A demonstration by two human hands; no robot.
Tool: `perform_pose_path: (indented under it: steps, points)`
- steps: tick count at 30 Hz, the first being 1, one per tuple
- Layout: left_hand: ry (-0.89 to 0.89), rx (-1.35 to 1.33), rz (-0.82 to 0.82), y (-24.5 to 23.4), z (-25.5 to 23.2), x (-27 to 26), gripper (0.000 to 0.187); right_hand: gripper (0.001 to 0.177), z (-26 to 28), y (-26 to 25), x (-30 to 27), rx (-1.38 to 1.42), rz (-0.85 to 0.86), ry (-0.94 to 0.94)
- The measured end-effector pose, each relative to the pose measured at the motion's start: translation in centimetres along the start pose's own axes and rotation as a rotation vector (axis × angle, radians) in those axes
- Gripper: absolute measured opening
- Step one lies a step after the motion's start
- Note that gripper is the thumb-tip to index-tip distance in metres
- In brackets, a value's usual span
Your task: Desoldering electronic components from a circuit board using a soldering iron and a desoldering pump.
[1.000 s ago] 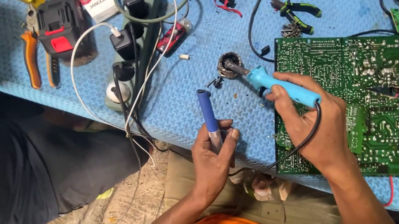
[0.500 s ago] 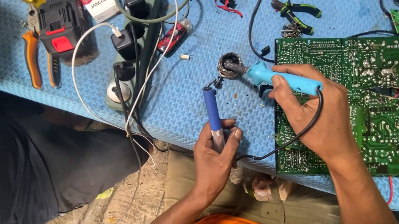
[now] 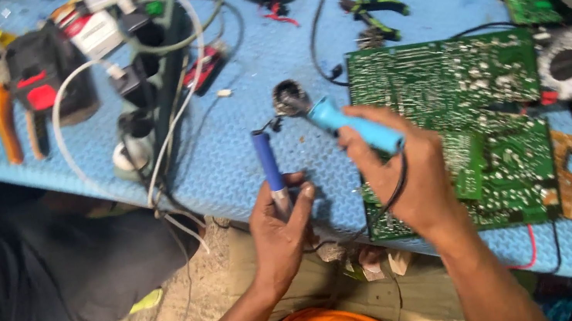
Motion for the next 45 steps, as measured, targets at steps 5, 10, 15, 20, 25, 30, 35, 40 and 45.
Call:
perform_pose_path:
  steps: [5, 10, 15, 20, 25, 30, 35, 40, 45]
  points:
    - [-0.043, 0.065, 0.033, -0.3, -0.6, 0.2, 0.019, 0.031, 0.6, -2.5, -4.1, 0.081, 0.010, -0.073]
    - [-0.091, 0.105, 0.197, 0.0, -0.1, 0.2, 0.021, 0.032, -1.5, -5.3, -11.6, -0.014, -0.280, 0.071]
    - [-0.033, 0.300, 0.354, 1.9, -0.8, 0.7, 0.026, 0.050, 3.2, -7.1, -13.7, -0.300, -0.377, 0.644]
    - [-0.063, 0.449, 0.384, 3.5, -1.6, 0.9, 0.034, 0.047, 3.2, -6.8, -14.6, -0.355, -0.403, 0.676]
    - [-0.069, 0.433, 0.399, 3.5, -1.3, 0.7, 0.025, 0.049, 2.8, -6.8, -15.0, -0.298, -0.397, 0.709]
    - [-0.150, 0.352, 0.411, 3.5, -1.4, 0.6, 0.031, 0.049, 2.2, -6.8, -15.2, -0.343, -0.369, 0.670]
    - [-0.235, 0.315, 0.430, 3.5, -1.7, 0.8, 0.032, 0.050, 2.7, -6.7, -14.9, -0.327, -0.357, 0.711]
    - [-0.217, 0.354, 0.410, 3.5, -1.2, 0.8, 0.029, 0.047, 2.2, -6.4, -15.5, -0.322, -0.381, 0.629]
    - [-0.221, 0.319, 0.408, 3.4, -1.0, 0.6, 0.028, 0.046, 2.2, -6.3, -15.8, -0.316, -0.375, 0.582]
Point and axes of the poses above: each hand's wrist, its own x-axis towards the middle knuckle, its own y-axis out of the palm, z = x × y, the point moved 1 cm from there along x, towards the middle knuckle, and after that the axes turned 3 degrees about -x, right-handed, at the moved point
